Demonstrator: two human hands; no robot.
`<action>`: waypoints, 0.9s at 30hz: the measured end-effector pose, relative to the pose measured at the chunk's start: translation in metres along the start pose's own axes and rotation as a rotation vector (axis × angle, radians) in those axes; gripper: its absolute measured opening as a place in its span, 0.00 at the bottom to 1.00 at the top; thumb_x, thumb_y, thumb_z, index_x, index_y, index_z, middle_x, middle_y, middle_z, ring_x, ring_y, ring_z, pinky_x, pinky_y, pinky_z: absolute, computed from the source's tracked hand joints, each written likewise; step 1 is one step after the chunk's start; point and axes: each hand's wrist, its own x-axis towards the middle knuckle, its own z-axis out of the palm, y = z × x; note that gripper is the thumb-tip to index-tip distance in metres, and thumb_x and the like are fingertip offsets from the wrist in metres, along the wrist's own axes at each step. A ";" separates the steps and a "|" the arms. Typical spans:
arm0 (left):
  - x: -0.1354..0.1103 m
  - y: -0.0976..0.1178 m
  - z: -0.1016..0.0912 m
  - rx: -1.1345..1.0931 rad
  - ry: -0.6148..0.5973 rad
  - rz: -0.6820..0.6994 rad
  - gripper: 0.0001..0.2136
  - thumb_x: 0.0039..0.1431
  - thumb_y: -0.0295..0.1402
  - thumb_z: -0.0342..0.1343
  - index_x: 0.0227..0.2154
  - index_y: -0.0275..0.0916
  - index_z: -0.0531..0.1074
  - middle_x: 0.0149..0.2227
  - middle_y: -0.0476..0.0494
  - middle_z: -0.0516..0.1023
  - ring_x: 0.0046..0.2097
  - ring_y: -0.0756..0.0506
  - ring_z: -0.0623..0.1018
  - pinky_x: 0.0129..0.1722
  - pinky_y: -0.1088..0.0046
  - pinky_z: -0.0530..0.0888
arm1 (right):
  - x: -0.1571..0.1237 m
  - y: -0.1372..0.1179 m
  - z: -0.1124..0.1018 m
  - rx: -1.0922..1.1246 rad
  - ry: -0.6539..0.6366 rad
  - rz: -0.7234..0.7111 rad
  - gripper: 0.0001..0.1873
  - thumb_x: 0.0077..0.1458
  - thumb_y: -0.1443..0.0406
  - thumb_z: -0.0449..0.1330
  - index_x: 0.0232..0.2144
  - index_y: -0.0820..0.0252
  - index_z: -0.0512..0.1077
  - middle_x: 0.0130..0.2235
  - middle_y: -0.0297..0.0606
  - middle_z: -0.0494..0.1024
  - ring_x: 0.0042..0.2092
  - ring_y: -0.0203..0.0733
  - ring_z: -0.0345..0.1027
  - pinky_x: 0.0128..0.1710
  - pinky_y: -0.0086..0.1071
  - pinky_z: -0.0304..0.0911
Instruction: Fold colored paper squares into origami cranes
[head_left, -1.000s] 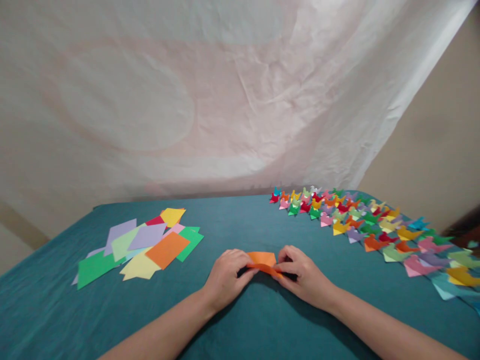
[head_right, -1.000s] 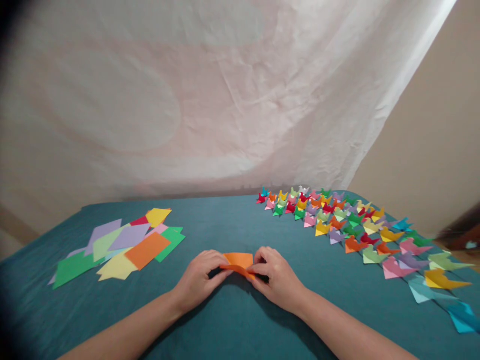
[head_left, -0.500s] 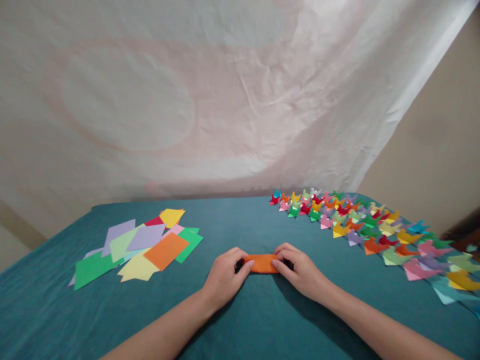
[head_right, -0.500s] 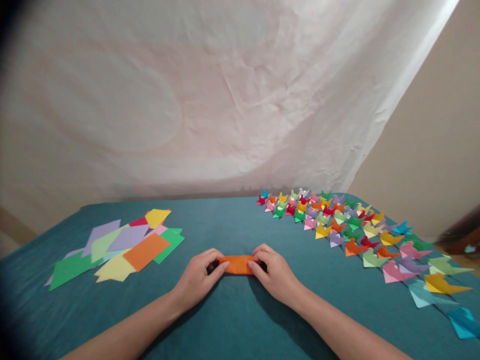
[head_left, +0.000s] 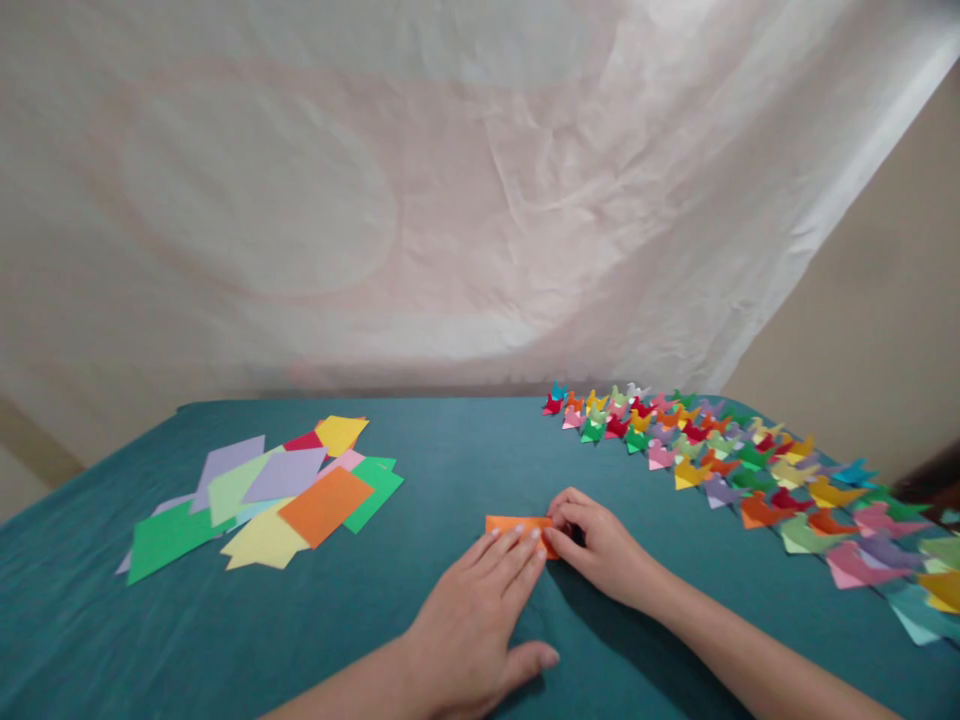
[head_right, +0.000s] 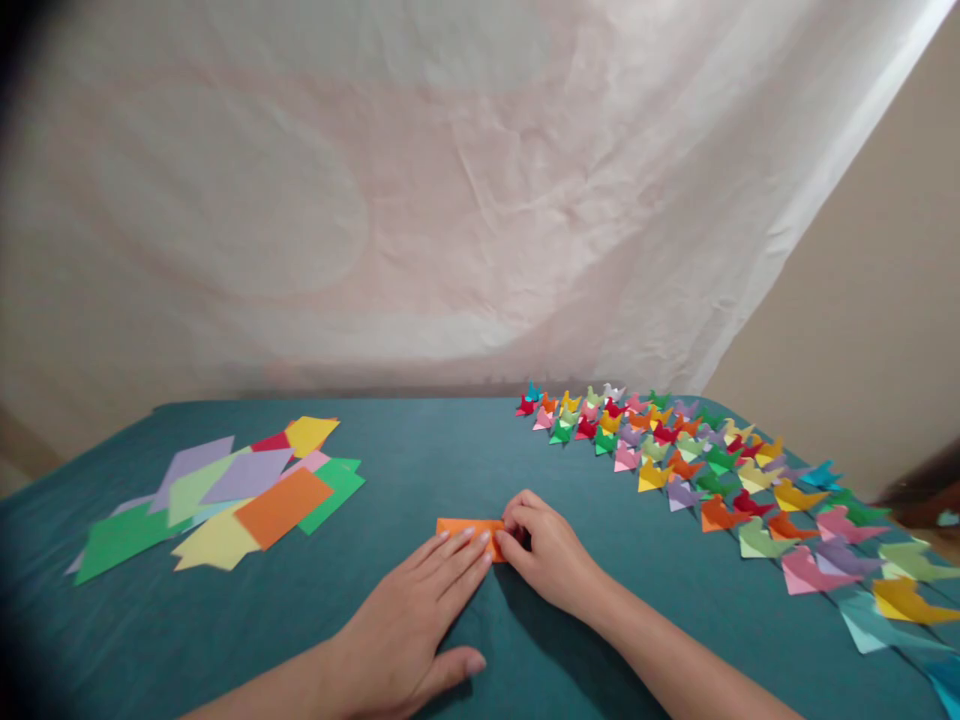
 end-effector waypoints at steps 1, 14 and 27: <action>0.000 -0.001 0.000 -0.012 -0.010 -0.009 0.32 0.59 0.50 0.47 0.61 0.38 0.52 0.63 0.39 0.53 0.63 0.38 0.54 0.61 0.59 0.52 | 0.000 0.000 0.000 0.002 0.002 0.001 0.08 0.54 0.69 0.53 0.23 0.60 0.64 0.32 0.36 0.68 0.31 0.35 0.62 0.30 0.29 0.60; 0.001 -0.003 -0.001 -0.051 -0.118 -0.058 0.33 0.60 0.52 0.41 0.62 0.36 0.49 0.64 0.39 0.47 0.64 0.38 0.49 0.62 0.56 0.47 | -0.004 0.000 0.005 -0.020 0.067 0.043 0.12 0.54 0.69 0.54 0.43 0.60 0.67 0.35 0.36 0.69 0.28 0.34 0.62 0.30 0.30 0.62; 0.000 -0.009 -0.003 -0.052 -0.186 -0.028 0.34 0.60 0.55 0.35 0.63 0.37 0.45 0.65 0.39 0.43 0.65 0.39 0.47 0.63 0.56 0.45 | -0.002 0.001 0.005 -0.018 0.011 0.030 0.07 0.56 0.68 0.53 0.32 0.58 0.71 0.37 0.38 0.69 0.35 0.37 0.65 0.36 0.31 0.63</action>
